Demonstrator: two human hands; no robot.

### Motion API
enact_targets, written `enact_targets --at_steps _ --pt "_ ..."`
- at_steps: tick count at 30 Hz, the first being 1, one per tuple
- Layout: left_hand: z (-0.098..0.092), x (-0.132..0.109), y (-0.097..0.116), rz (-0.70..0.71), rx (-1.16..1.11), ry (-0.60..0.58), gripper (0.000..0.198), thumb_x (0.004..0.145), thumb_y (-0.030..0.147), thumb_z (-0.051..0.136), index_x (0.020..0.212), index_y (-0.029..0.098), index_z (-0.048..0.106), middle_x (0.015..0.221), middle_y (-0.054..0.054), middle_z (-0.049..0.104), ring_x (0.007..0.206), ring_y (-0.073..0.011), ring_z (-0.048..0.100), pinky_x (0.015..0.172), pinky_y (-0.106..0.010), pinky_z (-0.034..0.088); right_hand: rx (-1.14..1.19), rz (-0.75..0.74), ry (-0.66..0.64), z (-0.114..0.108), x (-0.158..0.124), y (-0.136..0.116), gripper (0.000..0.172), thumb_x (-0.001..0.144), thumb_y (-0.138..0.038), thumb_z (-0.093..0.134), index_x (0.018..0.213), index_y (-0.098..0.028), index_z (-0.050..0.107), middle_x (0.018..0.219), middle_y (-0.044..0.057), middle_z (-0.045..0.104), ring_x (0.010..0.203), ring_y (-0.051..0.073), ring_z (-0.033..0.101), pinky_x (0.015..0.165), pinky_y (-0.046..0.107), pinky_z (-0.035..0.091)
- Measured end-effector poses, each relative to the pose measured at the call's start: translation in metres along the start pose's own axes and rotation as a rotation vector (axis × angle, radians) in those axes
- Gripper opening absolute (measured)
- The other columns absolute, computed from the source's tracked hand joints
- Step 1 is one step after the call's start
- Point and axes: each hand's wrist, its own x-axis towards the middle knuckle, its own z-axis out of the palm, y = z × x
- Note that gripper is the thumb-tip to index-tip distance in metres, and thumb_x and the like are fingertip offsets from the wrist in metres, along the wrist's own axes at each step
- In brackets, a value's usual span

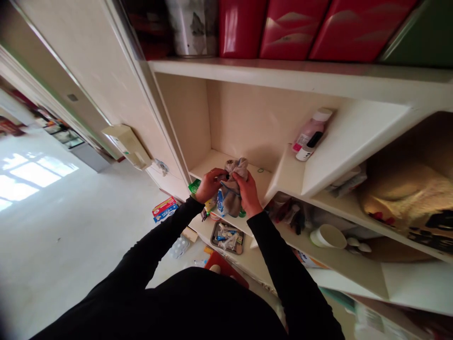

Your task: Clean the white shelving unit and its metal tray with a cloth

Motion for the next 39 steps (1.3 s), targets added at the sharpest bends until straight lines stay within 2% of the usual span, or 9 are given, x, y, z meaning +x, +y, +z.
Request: enact_targets --at_steps 5,8,12,16,20,23,26,32,39 --pt "-0.006 -0.007 0.019 -0.072 -0.078 0.055 0.028 0.085 0.022 0.093 0.110 0.020 0.081 0.108 -0.006 0.086 0.102 -0.0217 0.081 0.092 -0.033 0.064 0.074 0.098 -0.082 -0.005 0.008 -0.003 0.058 0.062 -0.060 0.102 0.096 -0.026 0.070 0.083 -0.003 0.080 0.075 0.020 0.078 0.067 0.033 0.069" --pt "-0.009 -0.006 0.027 -0.077 -0.220 0.064 0.036 0.079 0.035 0.101 0.106 0.020 0.081 0.107 -0.007 0.086 0.102 -0.0221 0.081 0.092 -0.032 0.063 0.090 0.085 -0.132 -0.007 0.008 -0.005 0.056 0.069 -0.069 0.094 0.096 -0.028 0.068 0.079 -0.002 0.078 0.080 0.024 0.081 0.070 0.038 0.071" --pt "-0.010 -0.003 0.031 -0.158 -0.386 0.086 0.053 0.070 0.054 0.107 0.098 0.018 0.080 0.092 -0.004 0.082 0.087 -0.0181 0.076 0.081 -0.029 0.060 0.074 0.010 -0.045 -0.004 -0.009 -0.008 0.057 0.071 -0.066 0.094 0.105 -0.028 0.071 0.096 0.000 0.084 0.091 0.023 0.083 0.083 0.038 0.072" --pt "-0.010 -0.005 0.036 -0.230 -0.457 -0.027 0.062 0.067 0.064 0.106 0.093 0.014 0.081 0.086 -0.003 0.078 0.079 -0.0150 0.070 0.077 -0.028 0.057 -0.070 -0.063 0.005 0.001 -0.020 -0.016 0.062 0.064 -0.051 0.102 0.114 -0.025 0.074 0.112 0.003 0.086 0.103 0.024 0.082 0.094 0.038 0.070" --pt "-0.012 -0.010 0.039 -0.335 -0.631 -0.193 0.075 0.071 0.074 0.103 0.112 0.013 0.087 0.100 -0.009 0.083 0.089 -0.0198 0.076 0.086 -0.035 0.064 -0.047 -0.066 0.071 -0.004 -0.010 -0.026 0.061 0.063 -0.051 0.101 0.111 -0.024 0.075 0.108 0.002 0.085 0.097 0.022 0.080 0.086 0.036 0.069" --pt "-0.012 -0.013 0.038 -0.394 -0.690 -0.262 0.078 0.067 0.073 0.105 0.113 0.012 0.087 0.102 -0.011 0.084 0.090 -0.0212 0.078 0.090 -0.039 0.066 -0.007 -0.077 0.080 -0.008 -0.004 -0.029 0.059 0.063 -0.051 0.101 0.109 -0.024 0.075 0.104 0.001 0.084 0.093 0.020 0.079 0.083 0.034 0.068" --pt "-0.006 -0.018 0.040 -0.332 -0.609 -0.177 0.074 0.071 0.073 0.103 0.112 0.013 0.088 0.099 -0.010 0.084 0.084 -0.0187 0.075 0.085 -0.035 0.065 0.005 -0.116 0.092 -0.007 -0.005 -0.027 0.057 0.066 -0.050 0.101 0.110 -0.025 0.075 0.106 0.001 0.084 0.096 0.021 0.080 0.085 0.034 0.069" --pt "0.010 -0.029 0.055 0.024 -0.276 0.114 0.048 0.091 0.058 0.091 0.123 0.022 0.088 0.120 -0.011 0.084 0.098 -0.0200 0.079 0.097 -0.035 0.068 -0.012 -0.153 0.079 -0.005 -0.008 -0.027 0.053 0.074 -0.052 0.096 0.114 -0.025 0.073 0.110 0.004 0.084 0.097 0.023 0.080 0.084 0.038 0.070" --pt "-0.010 -0.010 0.049 -0.266 -0.637 -0.244 0.070 0.071 0.071 0.104 0.107 0.014 0.088 0.094 -0.008 0.083 0.078 -0.0164 0.074 0.078 -0.031 0.063 -0.141 -0.170 0.038 -0.011 -0.012 -0.037 0.056 0.071 -0.049 0.099 0.114 -0.024 0.075 0.108 0.003 0.083 0.097 0.022 0.078 0.086 0.035 0.068"
